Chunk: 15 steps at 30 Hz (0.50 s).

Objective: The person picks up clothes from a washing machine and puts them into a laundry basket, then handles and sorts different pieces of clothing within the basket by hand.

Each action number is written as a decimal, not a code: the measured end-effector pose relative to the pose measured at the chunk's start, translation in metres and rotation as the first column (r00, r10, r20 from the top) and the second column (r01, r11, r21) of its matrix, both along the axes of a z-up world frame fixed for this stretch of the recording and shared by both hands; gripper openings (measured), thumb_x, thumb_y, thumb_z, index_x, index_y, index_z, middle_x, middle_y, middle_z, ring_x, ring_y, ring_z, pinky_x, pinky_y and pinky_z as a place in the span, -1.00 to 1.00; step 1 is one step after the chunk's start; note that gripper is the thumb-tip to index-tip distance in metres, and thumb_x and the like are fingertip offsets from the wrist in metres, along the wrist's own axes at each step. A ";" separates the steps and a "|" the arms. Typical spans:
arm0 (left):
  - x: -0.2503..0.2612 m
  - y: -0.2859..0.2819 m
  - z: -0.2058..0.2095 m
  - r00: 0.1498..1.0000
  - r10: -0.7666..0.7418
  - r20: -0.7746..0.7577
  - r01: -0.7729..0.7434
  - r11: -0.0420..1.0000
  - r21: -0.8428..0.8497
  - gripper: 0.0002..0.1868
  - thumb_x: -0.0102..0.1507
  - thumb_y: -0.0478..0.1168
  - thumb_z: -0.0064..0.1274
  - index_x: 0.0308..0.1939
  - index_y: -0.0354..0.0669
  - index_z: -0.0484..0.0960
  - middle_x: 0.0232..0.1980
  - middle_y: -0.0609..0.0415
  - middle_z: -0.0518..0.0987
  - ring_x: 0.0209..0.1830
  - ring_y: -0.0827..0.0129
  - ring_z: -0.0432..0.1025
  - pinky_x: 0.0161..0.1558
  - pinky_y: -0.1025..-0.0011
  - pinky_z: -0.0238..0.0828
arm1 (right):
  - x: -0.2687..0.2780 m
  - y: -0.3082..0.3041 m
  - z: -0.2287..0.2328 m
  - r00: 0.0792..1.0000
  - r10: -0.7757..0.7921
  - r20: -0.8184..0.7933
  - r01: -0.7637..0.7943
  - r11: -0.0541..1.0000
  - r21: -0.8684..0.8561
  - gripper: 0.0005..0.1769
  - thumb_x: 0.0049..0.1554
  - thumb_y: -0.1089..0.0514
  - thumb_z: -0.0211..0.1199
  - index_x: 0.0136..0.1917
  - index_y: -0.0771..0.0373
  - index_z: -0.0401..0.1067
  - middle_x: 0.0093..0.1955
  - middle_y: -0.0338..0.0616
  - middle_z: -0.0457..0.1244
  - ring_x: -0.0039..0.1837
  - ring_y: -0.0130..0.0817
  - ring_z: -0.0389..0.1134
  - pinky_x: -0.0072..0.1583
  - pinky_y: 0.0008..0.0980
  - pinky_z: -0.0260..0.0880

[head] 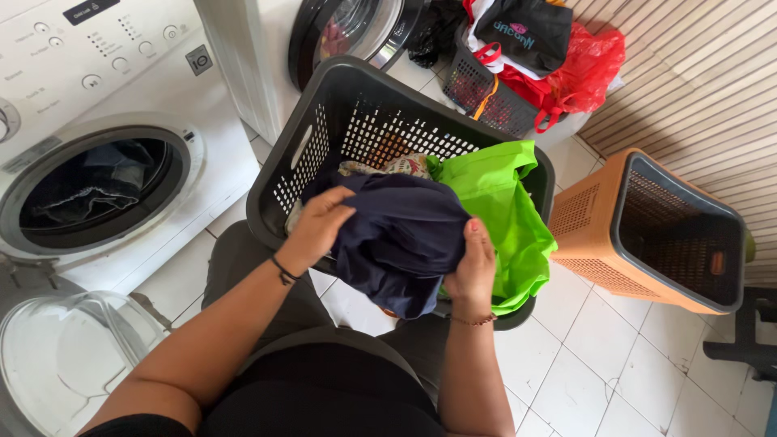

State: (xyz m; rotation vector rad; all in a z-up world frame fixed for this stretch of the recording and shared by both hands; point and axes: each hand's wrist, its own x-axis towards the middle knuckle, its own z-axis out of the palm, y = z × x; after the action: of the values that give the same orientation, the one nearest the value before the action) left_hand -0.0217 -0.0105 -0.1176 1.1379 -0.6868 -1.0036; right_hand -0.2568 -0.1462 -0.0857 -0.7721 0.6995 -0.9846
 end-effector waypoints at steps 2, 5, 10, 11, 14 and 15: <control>0.008 0.004 0.011 0.992 -0.030 -0.122 0.017 0.994 -0.107 -0.87 0.36 -0.36 -0.05 -0.09 -0.32 0.59 -0.30 0.29 0.54 -0.35 0.71 0.33 -0.28 0.66 0.26 | -0.013 -0.012 -0.008 0.998 0.017 -0.057 -0.032 0.958 -0.285 -0.72 0.50 0.14 0.12 -0.04 0.34 0.34 -0.09 -0.29 0.19 -0.03 -0.53 0.17 0.11 -0.46 0.25; 0.013 0.010 0.030 0.998 -0.052 -0.027 0.048 0.990 -0.132 -0.87 0.40 -0.34 -0.03 -0.10 -0.34 0.61 -0.36 0.30 0.47 -0.42 0.74 0.23 -0.38 0.65 0.13 | -0.016 -0.019 -0.001 0.864 -0.243 -0.440 -0.098 0.778 -0.621 -0.70 0.45 0.15 0.16 -0.13 0.32 0.35 -0.23 -0.34 0.15 -0.15 -0.59 0.09 -0.06 -0.51 0.16; 0.005 0.000 0.041 0.985 0.018 0.171 -0.019 1.000 0.003 -0.84 0.39 -0.28 -0.03 -0.08 -0.28 0.62 -0.50 0.33 0.37 -0.58 0.74 0.15 -0.53 0.63 0.06 | 0.014 -0.005 0.030 0.653 -0.544 -0.527 -0.140 0.598 -0.790 -0.87 0.22 0.24 0.31 -0.11 0.30 0.39 -0.23 -0.20 0.24 -0.20 -0.43 0.20 -0.12 -0.44 0.26; 0.004 -0.003 0.040 0.986 0.040 0.165 -0.040 0.999 -0.006 -0.85 0.39 -0.28 -0.03 -0.08 -0.28 0.61 -0.50 0.34 0.37 -0.58 0.74 0.15 -0.53 0.63 0.05 | 0.017 0.002 0.034 0.658 -0.622 -0.425 -0.164 0.432 -0.887 -0.88 0.20 0.29 0.33 -0.10 0.30 0.39 -0.17 -0.14 0.27 -0.16 -0.36 0.25 -0.09 -0.42 0.29; -0.001 -0.009 0.032 0.989 0.084 0.125 -0.084 0.996 0.001 -0.85 0.39 -0.27 -0.03 -0.11 -0.28 0.60 -0.50 0.35 0.36 -0.60 0.74 0.14 -0.55 0.62 0.04 | 0.021 0.036 0.038 0.736 -0.558 -0.383 -0.298 0.240 -0.924 -0.88 0.10 0.38 0.33 -0.15 0.24 0.43 -0.14 -0.12 0.35 -0.14 -0.17 0.39 -0.05 -0.32 0.39; -0.003 -0.011 0.028 0.991 0.085 0.100 -0.087 0.996 0.023 -0.85 0.39 -0.27 -0.04 -0.12 -0.26 0.60 -0.51 0.34 0.35 -0.62 0.73 0.13 -0.57 0.62 0.03 | 0.027 0.045 0.038 0.785 -0.493 -0.375 -0.310 0.211 -0.927 -0.86 0.09 0.36 0.37 -0.16 0.23 0.43 -0.13 -0.14 0.35 -0.14 -0.18 0.41 -0.06 -0.32 0.42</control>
State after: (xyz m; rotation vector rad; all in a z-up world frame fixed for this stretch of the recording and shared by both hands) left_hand -0.0249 -0.0219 -0.0896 1.2368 -0.6985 -0.8906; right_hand -0.2300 -0.1008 -0.0480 -2.3895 0.5936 -1.2852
